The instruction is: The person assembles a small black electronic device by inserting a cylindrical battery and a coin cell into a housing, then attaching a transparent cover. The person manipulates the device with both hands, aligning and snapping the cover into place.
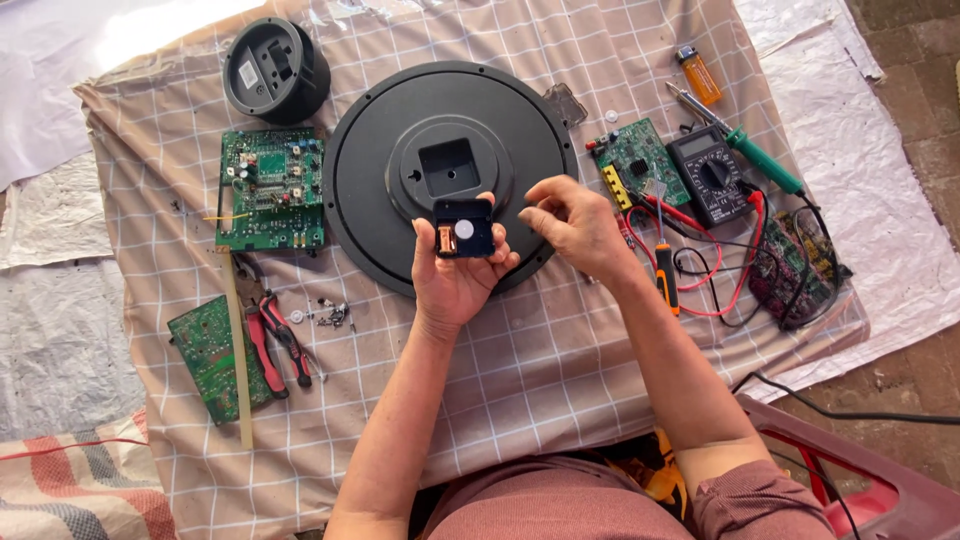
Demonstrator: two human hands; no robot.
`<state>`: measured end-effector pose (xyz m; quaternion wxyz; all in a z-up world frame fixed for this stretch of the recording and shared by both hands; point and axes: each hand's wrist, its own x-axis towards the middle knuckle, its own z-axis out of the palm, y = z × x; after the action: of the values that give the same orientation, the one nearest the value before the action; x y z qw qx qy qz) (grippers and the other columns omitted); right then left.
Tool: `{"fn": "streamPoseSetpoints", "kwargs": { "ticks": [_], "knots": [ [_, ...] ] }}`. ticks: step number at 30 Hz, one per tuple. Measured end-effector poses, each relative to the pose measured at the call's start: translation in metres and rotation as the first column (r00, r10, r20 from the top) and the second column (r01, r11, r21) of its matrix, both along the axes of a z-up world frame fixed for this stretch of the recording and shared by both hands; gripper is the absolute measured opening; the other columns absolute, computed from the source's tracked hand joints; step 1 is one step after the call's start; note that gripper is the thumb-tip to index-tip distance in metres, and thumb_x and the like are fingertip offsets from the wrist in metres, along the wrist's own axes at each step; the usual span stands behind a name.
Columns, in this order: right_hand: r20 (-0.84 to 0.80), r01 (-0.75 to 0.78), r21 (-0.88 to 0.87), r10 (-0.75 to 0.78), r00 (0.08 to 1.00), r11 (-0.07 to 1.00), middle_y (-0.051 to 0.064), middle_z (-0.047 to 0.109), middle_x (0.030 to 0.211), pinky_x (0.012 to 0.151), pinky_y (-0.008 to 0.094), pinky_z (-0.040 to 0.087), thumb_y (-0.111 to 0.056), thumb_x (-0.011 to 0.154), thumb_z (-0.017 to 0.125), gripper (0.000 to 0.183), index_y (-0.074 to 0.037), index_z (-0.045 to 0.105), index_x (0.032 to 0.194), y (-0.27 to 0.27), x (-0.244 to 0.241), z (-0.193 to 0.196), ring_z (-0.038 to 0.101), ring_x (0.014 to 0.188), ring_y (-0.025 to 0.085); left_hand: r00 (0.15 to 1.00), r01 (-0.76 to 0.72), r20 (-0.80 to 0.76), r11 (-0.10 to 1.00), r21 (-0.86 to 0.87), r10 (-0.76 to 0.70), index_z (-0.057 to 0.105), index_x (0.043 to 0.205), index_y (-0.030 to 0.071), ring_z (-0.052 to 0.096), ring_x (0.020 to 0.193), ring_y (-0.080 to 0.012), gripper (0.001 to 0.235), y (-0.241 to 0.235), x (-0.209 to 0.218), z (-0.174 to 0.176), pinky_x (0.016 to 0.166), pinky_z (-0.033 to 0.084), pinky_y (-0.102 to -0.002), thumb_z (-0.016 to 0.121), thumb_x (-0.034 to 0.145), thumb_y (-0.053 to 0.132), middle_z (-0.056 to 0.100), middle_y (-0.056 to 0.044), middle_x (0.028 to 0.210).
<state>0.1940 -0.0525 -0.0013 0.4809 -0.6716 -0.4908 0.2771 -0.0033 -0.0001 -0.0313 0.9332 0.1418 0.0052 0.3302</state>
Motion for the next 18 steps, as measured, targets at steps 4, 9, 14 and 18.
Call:
{"fn": "streamPoseSetpoints", "kwargs": {
  "ticks": [4,9,14,18],
  "knots": [
    [0.158,-0.118,0.136,0.096,0.983,0.984,0.016,0.076,0.094,0.084,0.041,0.056,-0.017,0.094,0.079,0.008,-0.011,0.079,0.099,0.054,0.049,0.032,0.072,0.092,0.031,1.0,-0.011,0.012,1.0,0.007,0.011,0.039,0.157,0.009,0.065,0.096,-0.0246,0.093,-0.003,0.0,0.013,0.107,0.05,-0.047,0.035,0.095,0.078,0.061,-0.018,0.115],
    [0.274,0.217,0.281,-0.295,0.915,0.935,0.011,0.071,0.09,0.055,0.02,0.061,0.01,0.095,0.06,0.015,-0.001,0.07,0.097,0.168,0.184,-0.006,0.069,0.076,0.017,0.994,-0.101,-0.049,0.994,-0.045,0.099,0.047,0.144,0.004,0.055,0.081,-0.0221,0.082,-0.008,0.001,0.041,0.087,0.042,-0.04,0.051,0.093,0.068,0.058,-0.014,0.095],
    [0.734,0.223,0.396,-0.453,0.506,0.891,0.015,0.075,0.089,0.071,0.047,0.053,-0.013,0.087,0.072,0.01,-0.007,0.077,0.094,0.25,0.323,-0.119,0.068,0.083,0.036,0.987,-0.147,-0.068,0.987,-0.062,0.143,0.049,0.144,0.003,0.057,0.08,-0.0225,0.084,-0.007,0.001,0.038,0.085,0.041,-0.041,0.052,0.092,0.069,0.063,-0.014,0.097],
    [0.87,0.256,0.336,-0.403,0.285,0.906,0.025,0.077,0.093,0.085,0.055,0.049,-0.022,0.096,0.072,0.018,-0.005,0.076,0.096,0.277,0.381,-0.172,0.069,0.085,0.048,0.984,-0.152,-0.099,0.988,-0.039,0.147,0.049,0.145,0.004,0.057,0.08,-0.0207,0.089,-0.006,0.001,0.035,0.087,0.043,-0.042,0.049,0.09,0.074,0.064,-0.012,0.099]
  ]
}}
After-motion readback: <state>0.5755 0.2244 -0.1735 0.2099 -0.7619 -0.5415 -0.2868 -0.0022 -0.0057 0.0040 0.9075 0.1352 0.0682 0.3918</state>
